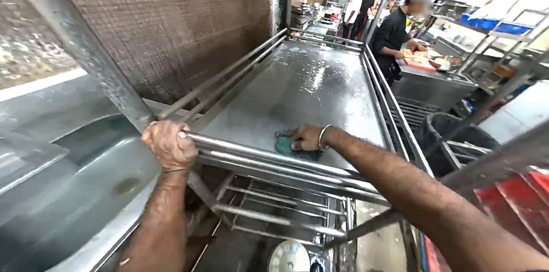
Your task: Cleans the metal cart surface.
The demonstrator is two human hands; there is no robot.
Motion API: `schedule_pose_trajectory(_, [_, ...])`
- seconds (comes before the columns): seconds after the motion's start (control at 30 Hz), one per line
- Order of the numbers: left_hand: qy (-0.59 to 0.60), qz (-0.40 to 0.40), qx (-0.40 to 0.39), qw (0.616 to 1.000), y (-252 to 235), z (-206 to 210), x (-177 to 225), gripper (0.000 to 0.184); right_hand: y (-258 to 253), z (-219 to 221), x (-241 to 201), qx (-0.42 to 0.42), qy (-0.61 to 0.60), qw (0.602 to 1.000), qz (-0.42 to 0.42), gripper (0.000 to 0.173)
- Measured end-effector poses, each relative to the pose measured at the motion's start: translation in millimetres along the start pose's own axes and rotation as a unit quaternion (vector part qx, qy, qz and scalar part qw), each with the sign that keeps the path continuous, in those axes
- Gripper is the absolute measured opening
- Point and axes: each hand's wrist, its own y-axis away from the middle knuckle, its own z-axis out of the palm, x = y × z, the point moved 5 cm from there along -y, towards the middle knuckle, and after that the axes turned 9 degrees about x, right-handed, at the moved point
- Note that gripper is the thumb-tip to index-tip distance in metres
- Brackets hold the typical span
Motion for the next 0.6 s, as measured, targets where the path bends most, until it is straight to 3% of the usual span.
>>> schedule_pose_trajectory(0.13, [0.001,-0.013,-0.055,0.998,-4,-1,2,0.067,59,9,4,0.008,-0.056,0.998,-0.023,0.027])
schedule_pose_trajectory(0.33, [-0.006,-0.052,-0.113,0.992,-11,-5,14,0.058,122,-1,64,0.060,0.008,0.987,0.148,0.033])
schedule_pose_trajectory(0.43, [-0.001,-0.066,-0.140,0.988,-11,-8,15,0.058,139,-3,63,0.074,0.032,0.974,0.210,0.034])
schedule_pose_trajectory(0.6, [-0.003,-0.053,-0.136,0.989,-12,-9,10,0.059,145,0,55,0.097,0.030,0.967,0.235,0.033])
